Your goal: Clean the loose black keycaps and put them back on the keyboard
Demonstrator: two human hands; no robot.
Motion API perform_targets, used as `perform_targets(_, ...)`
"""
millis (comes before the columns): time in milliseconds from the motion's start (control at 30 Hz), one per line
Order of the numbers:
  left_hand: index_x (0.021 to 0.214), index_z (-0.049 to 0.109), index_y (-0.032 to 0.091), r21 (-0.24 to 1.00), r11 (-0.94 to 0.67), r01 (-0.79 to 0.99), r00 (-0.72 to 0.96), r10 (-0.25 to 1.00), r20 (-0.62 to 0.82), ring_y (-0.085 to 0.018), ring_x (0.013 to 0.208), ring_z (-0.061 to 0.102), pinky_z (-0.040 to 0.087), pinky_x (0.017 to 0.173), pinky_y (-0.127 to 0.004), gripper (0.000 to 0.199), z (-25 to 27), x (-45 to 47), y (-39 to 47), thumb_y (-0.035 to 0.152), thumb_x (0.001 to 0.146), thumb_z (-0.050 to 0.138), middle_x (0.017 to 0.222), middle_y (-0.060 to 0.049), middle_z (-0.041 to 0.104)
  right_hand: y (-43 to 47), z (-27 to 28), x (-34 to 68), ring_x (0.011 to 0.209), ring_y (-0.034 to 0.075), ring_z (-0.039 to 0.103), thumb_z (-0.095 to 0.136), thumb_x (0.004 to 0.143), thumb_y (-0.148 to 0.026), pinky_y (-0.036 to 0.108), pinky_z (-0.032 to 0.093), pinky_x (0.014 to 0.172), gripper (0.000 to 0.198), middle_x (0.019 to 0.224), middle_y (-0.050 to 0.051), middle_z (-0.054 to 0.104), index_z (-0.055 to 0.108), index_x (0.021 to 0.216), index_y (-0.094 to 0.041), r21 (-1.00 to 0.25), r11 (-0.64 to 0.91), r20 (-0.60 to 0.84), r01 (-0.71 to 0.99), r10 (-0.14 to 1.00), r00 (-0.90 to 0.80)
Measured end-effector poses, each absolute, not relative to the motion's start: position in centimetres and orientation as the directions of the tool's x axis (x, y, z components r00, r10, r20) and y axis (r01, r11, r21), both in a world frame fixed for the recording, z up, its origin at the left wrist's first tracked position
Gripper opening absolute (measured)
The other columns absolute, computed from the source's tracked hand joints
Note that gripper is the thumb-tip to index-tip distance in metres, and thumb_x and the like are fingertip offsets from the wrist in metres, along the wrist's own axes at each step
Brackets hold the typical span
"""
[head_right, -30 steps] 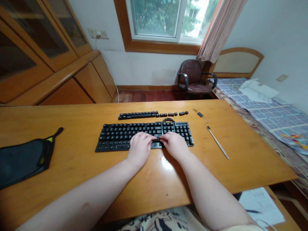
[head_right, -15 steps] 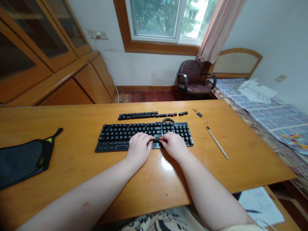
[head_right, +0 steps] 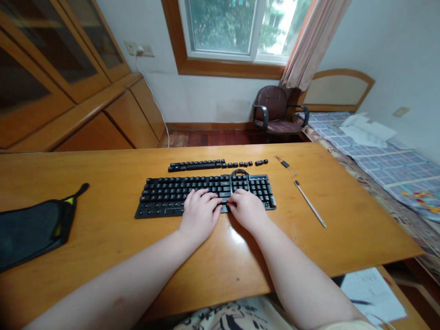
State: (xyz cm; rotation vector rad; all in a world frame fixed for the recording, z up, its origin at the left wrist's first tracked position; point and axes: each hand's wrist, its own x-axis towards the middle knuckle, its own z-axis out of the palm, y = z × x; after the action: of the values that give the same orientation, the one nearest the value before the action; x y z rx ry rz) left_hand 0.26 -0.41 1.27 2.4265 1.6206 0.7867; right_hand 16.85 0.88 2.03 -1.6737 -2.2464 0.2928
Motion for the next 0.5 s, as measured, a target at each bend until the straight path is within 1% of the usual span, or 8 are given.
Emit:
perform_targets(100,0.100,0.065,0.021,0.329,-0.442,0.834,0.328,0.878,0.349,-0.027,0.112,0.046,0.021,0.107,-0.052,0.023,1.4,0.6,-1.0,0.024,0.083,0.050,0.103,-0.005,0.065,0.7,2.3,16.9,0.075,0.015,0.062,0.053,0.083,-0.029,0.024,0.043,0.063,0.017,0.084,0.002,0.066,0.070,0.081,-0.025,-0.352,0.274,0.096,0.895,0.962,-0.257)
perform_targets(200,0.100,0.065,0.019,0.301,-0.442,0.845,0.343,0.880,0.328,-0.029,0.117,0.043,0.022,0.107,-0.052,0.024,1.0,0.9,-1.5,0.022,0.081,0.051,0.108,-0.008,0.063,0.7,2.4,16.8,0.073,0.016,0.062,0.051,0.083,-0.030,0.025,0.043,0.060,0.019,0.081,0.003,0.067,0.070,0.081,-0.025,-0.332,0.252,0.039,0.909,0.966,-0.254)
perform_targets(300,0.102,0.063,0.017,0.279,-0.450,0.848,0.365,0.879,0.308,-0.029,0.120,0.041,0.022,0.107,-0.052,0.026,0.5,1.1,-1.6,0.021,0.080,0.052,0.112,-0.010,0.061,0.7,2.3,16.5,0.072,0.017,0.062,0.050,0.084,-0.030,0.026,0.042,0.059,0.020,0.078,0.002,0.068,0.069,0.079,-0.025,-0.312,0.242,0.012,0.919,0.968,-0.251)
perform_targets(367,0.105,0.062,0.015,0.278,-0.460,0.843,0.375,0.875,0.307,-0.029,0.121,0.041,0.022,0.108,-0.051,0.028,0.4,1.2,-1.6,0.021,0.079,0.052,0.112,-0.011,0.060,0.6,2.3,16.4,0.072,0.017,0.062,0.050,0.084,-0.029,0.025,0.041,0.059,0.020,0.078,0.002,0.068,0.068,0.078,-0.024,-0.315,0.247,0.024,0.916,0.967,-0.252)
perform_targets(500,0.098,0.063,0.018,0.317,-0.447,0.837,0.342,0.878,0.334,-0.026,0.119,0.043,0.023,0.109,-0.048,0.022,0.6,0.9,-1.1,0.021,0.080,0.051,0.110,-0.008,0.061,0.6,2.2,16.4,0.075,0.015,0.060,0.051,0.084,-0.031,0.024,0.042,0.062,0.018,0.082,0.003,0.066,0.067,0.080,-0.023,-0.327,0.252,0.109,0.911,0.968,-0.228)
